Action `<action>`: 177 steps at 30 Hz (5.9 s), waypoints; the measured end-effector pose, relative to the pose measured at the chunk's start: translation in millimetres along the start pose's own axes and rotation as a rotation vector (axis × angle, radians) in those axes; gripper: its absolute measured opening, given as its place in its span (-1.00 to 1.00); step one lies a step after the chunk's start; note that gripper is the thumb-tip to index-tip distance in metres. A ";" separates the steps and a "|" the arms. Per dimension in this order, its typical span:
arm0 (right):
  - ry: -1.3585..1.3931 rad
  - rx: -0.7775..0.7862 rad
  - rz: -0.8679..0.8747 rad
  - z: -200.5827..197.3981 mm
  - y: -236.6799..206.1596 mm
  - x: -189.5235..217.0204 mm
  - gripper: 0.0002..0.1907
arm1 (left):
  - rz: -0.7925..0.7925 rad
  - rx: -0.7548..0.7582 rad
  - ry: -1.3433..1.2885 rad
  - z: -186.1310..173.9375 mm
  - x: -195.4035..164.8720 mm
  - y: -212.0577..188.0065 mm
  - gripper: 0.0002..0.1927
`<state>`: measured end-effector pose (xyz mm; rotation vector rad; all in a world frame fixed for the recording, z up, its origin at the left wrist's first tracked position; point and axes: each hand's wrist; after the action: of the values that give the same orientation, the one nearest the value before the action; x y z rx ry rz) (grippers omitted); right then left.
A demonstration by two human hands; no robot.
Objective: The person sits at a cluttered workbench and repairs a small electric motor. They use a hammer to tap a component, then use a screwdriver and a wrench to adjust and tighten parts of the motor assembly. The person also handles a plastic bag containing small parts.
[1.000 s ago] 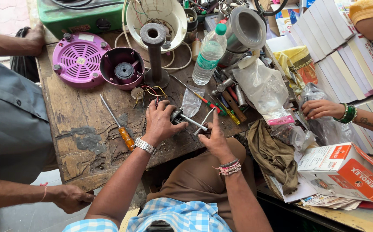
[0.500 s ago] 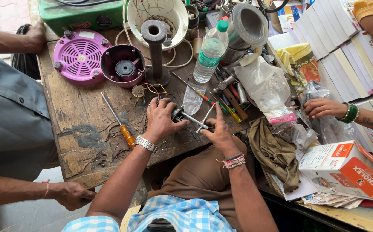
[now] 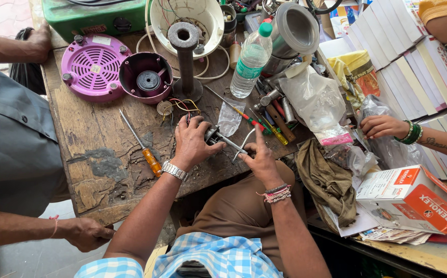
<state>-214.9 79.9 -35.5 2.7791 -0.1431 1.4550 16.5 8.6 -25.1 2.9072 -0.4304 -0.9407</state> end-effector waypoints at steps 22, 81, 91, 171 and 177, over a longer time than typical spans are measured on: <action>-0.547 -0.377 -0.404 26.7 -4.0 6.7 -0.76 | -0.028 0.034 0.001 0.7 0.4 1.4 -0.25; 0.691 -0.079 0.475 27.6 3.0 2.9 -0.77 | -0.008 0.003 -0.007 0.1 -0.2 -0.3 -0.26; -0.272 -0.400 -0.344 30.7 -0.8 -12.4 -0.82 | -0.002 0.008 0.001 1.0 0.0 0.5 -0.26; 0.505 -0.010 0.441 32.6 10.0 -13.4 -0.58 | 0.000 -0.007 0.000 0.7 -0.6 1.0 -0.27; 0.794 0.038 0.138 17.1 -8.8 -3.1 0.06 | 0.013 -0.031 0.000 1.4 1.7 -0.4 -0.28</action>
<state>-201.9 88.2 -47.4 2.0230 -0.2958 2.4614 17.1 8.6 -27.2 2.8736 -0.4308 -0.9366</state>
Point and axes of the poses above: each hand's wrist, its own y-axis towards the middle knuckle, its own z-axis out of the palm, x = y × z, and after that the axes turned 1 degree about -z, right-handed
